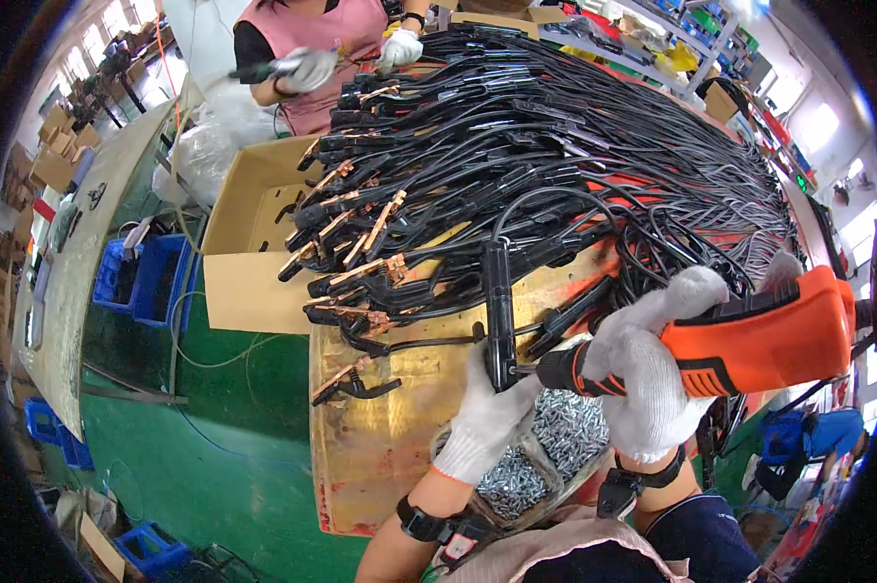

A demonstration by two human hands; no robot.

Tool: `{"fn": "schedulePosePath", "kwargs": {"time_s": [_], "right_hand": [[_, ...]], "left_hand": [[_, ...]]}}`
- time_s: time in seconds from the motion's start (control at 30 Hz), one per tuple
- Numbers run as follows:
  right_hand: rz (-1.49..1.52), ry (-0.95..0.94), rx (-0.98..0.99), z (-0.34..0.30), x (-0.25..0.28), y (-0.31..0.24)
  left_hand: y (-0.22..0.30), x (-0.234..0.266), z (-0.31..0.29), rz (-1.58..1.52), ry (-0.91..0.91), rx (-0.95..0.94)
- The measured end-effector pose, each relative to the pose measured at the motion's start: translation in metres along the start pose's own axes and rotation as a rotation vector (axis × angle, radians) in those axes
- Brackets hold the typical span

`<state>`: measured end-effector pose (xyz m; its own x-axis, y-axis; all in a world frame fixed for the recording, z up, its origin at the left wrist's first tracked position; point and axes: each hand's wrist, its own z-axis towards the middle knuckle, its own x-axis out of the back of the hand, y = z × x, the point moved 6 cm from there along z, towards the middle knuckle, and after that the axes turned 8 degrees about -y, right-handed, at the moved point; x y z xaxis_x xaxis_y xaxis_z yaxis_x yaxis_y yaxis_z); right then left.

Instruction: The person is assembling black electrical cables by using a power screwdriver to secure metal terminals with screws.

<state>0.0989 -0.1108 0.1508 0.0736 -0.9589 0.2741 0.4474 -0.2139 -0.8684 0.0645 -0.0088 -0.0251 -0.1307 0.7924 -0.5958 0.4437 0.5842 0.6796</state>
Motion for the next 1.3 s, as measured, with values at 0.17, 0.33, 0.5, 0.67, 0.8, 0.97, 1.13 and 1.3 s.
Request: {"fn": "schedulePosePath", "kwargs": {"time_s": [0.17,0.33,0.5,0.67,0.8,0.97,1.13,1.3], "right_hand": [[-0.440,-0.253,0.422,0.022,-0.003,-0.022],[0.186,-0.015,0.025,0.013,-0.014,-0.002],[0.279,-0.034,-0.035,0.023,-0.005,0.000],[0.280,-0.031,-0.049,0.012,0.002,0.006],[0.433,0.311,0.011,-0.009,0.048,-0.005],[0.836,0.393,0.344,-0.050,0.158,-0.024],[0.741,0.861,0.760,-0.117,0.257,-0.033],[0.496,1.000,0.933,-0.185,0.332,-0.030]], "left_hand": [[0.001,0.002,0.001,-0.040,0.009,-0.041],[-0.001,0.006,-0.001,-0.075,0.004,-0.031],[0.007,0.000,-0.006,-0.098,-0.040,-0.074],[0.003,0.000,0.004,-0.139,-0.074,-0.149],[0.001,-0.007,0.003,0.053,-0.037,-0.137],[0.016,-0.036,-0.024,0.028,0.027,-0.124],[0.025,-0.165,-0.044,0.158,-0.400,-0.131],[-0.013,-0.305,-0.021,0.241,-0.757,-0.044]]}}
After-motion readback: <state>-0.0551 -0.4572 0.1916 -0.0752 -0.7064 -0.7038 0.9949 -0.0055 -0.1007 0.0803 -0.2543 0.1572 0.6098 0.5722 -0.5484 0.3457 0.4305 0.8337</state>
